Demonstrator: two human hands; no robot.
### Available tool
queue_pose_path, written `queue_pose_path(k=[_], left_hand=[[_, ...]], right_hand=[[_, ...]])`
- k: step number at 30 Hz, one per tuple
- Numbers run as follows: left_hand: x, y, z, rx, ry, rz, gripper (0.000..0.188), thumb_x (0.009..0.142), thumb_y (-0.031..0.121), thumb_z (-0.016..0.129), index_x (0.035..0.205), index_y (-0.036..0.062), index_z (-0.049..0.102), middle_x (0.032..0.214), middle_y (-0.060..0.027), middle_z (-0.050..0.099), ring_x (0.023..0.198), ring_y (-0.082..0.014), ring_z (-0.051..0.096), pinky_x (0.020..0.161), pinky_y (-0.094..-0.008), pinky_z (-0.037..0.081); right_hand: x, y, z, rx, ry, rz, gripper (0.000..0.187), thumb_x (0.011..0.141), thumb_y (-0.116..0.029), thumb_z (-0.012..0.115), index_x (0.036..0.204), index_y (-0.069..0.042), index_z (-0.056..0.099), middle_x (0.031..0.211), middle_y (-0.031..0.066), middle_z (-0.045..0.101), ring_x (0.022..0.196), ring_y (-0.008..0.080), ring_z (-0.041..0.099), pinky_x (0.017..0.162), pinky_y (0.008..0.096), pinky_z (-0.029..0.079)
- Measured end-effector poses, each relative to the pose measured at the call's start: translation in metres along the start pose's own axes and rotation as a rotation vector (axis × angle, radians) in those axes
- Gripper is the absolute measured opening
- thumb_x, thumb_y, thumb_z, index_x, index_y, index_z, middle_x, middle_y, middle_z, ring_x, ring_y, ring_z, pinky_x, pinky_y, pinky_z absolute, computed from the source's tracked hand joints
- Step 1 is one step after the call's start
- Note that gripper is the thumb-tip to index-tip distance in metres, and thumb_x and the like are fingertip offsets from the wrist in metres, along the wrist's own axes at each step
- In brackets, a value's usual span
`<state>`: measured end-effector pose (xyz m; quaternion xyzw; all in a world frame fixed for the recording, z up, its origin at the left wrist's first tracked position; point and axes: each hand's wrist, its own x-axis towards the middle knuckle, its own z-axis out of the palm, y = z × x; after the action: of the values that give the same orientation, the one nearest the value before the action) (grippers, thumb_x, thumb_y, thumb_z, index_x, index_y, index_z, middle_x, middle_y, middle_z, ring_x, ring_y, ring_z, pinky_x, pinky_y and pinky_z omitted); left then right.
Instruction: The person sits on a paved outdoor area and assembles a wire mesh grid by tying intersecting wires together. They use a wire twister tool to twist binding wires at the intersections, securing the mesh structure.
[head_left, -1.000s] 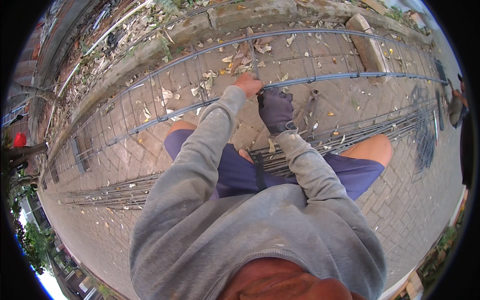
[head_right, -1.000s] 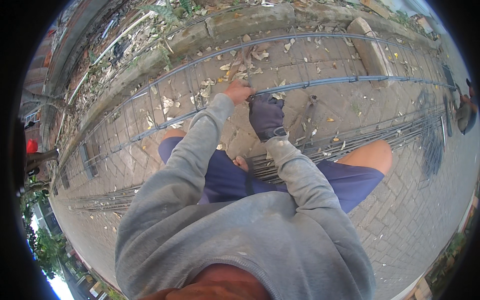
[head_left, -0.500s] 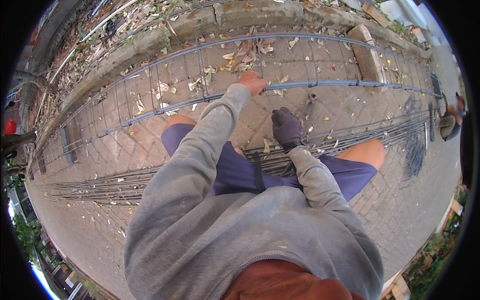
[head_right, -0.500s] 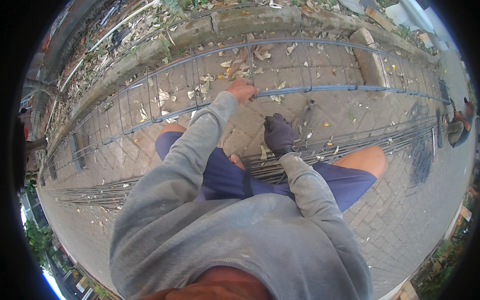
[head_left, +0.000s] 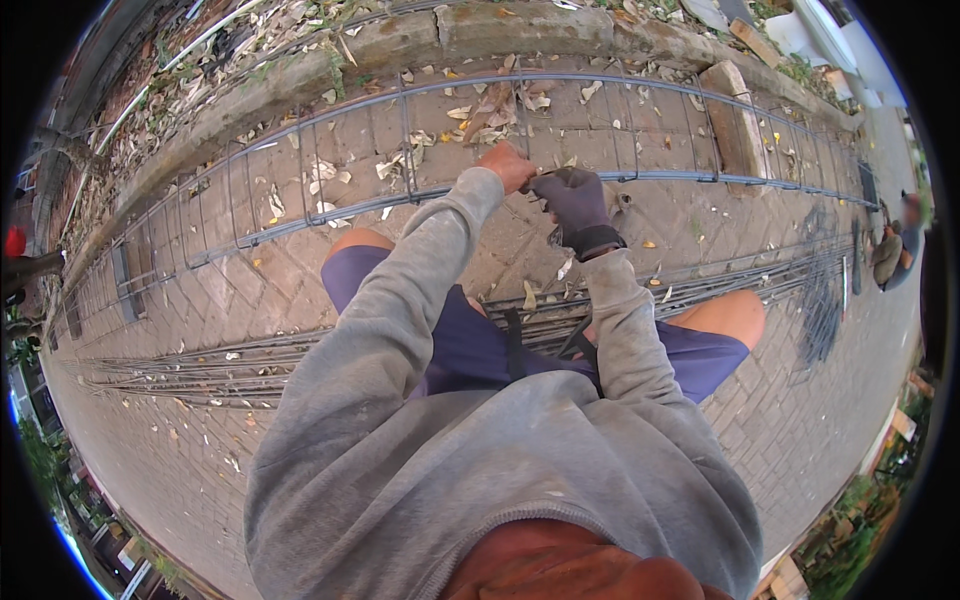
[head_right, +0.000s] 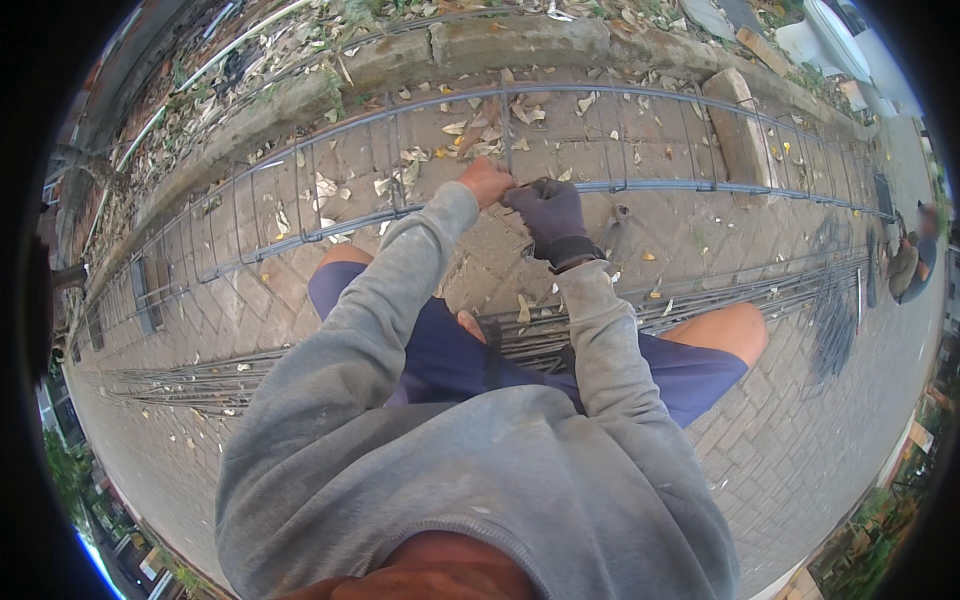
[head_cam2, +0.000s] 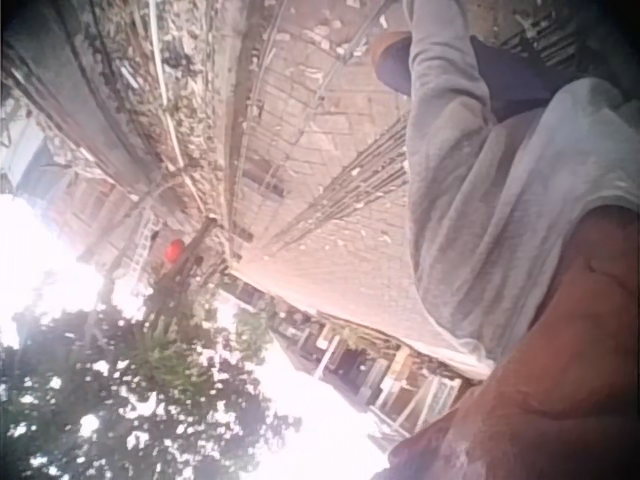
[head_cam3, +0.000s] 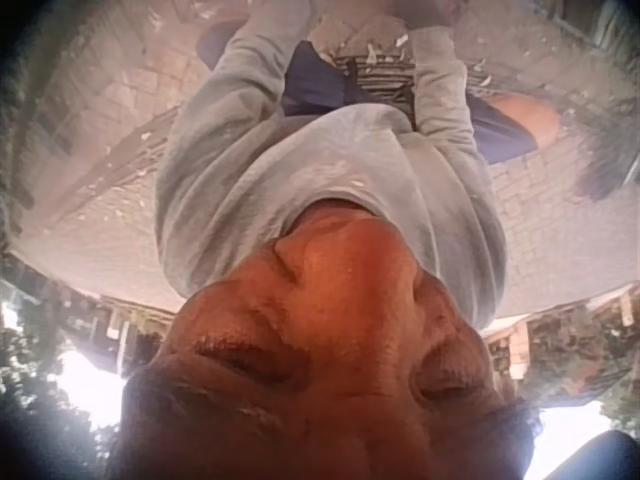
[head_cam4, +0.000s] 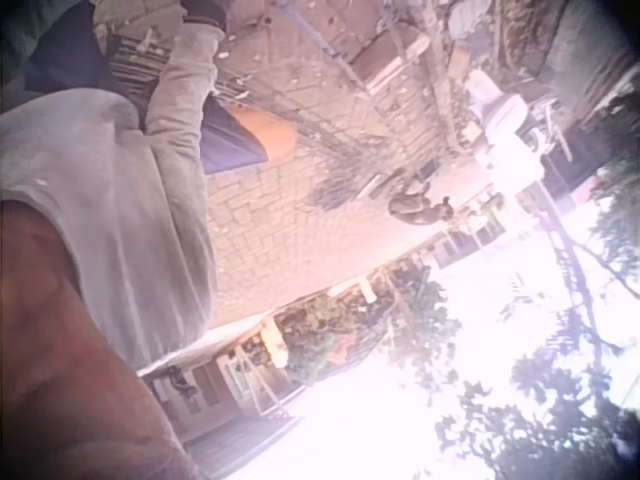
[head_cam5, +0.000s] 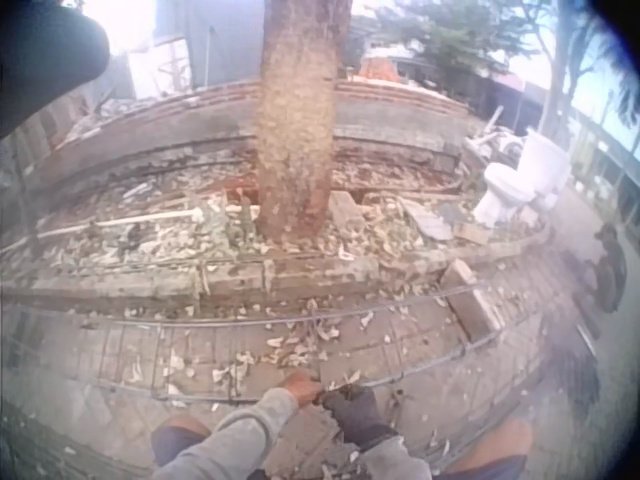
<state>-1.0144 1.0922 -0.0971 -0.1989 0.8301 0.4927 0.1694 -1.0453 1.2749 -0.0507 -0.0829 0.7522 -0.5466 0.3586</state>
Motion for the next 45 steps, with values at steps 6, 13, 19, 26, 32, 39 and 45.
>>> queue_pose_path(k=[6,13,19,26,32,39,45], left_hand=[[-0.001,0.003,0.001,-0.062,-0.029,-0.117,0.025,0.085,0.023,0.075,0.09,-0.0013,0.076,0.078,-0.011,0.075,0.073,-0.0211,0.07,0.073,-0.0357,0.053],[-0.003,-0.01,0.001,0.274,-0.041,0.234,0.033,0.089,0.032,0.069,0.084,0.0003,0.077,0.08,-0.0132,0.075,0.076,-0.0285,0.071,0.079,-0.0384,0.053],[-0.006,-0.009,0.001,0.442,-0.024,0.221,0.032,0.093,0.032,0.063,0.087,0.0052,0.08,0.084,-0.0112,0.076,0.086,-0.0302,0.071,0.088,-0.0386,0.053],[0.001,-0.013,0.005,0.528,-0.069,0.192,0.028,0.092,0.028,0.062,0.092,0.006,0.08,0.088,-0.0087,0.077,0.095,-0.0293,0.071,0.091,-0.0379,0.052],[0.002,-0.018,0.01,0.527,-0.043,0.161,0.021,0.088,0.021,0.063,0.095,0.0107,0.08,0.089,-0.0082,0.076,0.094,-0.031,0.071,0.088,-0.0401,0.054],[0.001,-0.01,0.011,0.502,-0.007,0.184,0.017,0.084,0.017,0.065,0.091,0.0095,0.079,0.089,-0.0092,0.075,0.093,-0.0314,0.071,0.085,-0.0409,0.055],[-0.007,-0.005,0.007,0.283,-0.012,0.062,0.026,0.081,0.027,0.064,0.08,0.0046,0.078,0.099,-0.0177,0.075,0.095,-0.0372,0.072,0.084,-0.0456,0.055]], right_hand=[[-0.009,0.061,0.032,-0.034,-0.08,0.122,0.028,0.087,-0.025,0.072,0.088,0.003,0.077,0.07,0.0035,0.067,0.062,0.0168,0.061,0.056,0.0358,0.049],[-0.01,0.109,-0.039,0.205,0.002,0.447,0.054,0.086,-0.049,0.077,0.114,-0.003,0.074,0.092,0.0116,0.073,0.075,0.0213,0.072,0.065,0.0353,0.056],[-0.036,0.181,-0.059,-1.051,0.511,0.738,0.086,0.069,-0.065,0.078,0.123,0.001,0.071,0.132,0.0275,0.064,0.111,0.038,0.07,0.098,0.0495,0.053],[-0.01,0.247,-0.083,-0.791,0.142,0.712,0.071,0.077,-0.053,0.074,0.128,-0.005,0.062,0.11,0.0197,0.067,0.099,0.0344,0.069,0.085,0.0526,0.053],[-0.067,0.184,-0.095,0.941,0.443,0.608,0.015,0.092,-0.026,0.058,0.093,-0.01,0.059,0.071,0.0026,0.053,0.053,0.0198,0.055,0.047,0.0417,0.049],[-0.079,-0.007,-0.089,0.351,0.121,0.079,0.027,0.099,-0.024,0.065,0.117,-0.002,0.066,0.079,0.004,0.063,0.066,0.018,0.07,0.051,0.0303,0.056],[0.104,-0.061,-0.066,0.272,-0.073,0.183,0.02,0.098,-0.02,0.066,0.103,-0.001,0.067,0.079,0.0115,0.07,0.065,0.0248,0.07,0.059,0.0383,0.06]])
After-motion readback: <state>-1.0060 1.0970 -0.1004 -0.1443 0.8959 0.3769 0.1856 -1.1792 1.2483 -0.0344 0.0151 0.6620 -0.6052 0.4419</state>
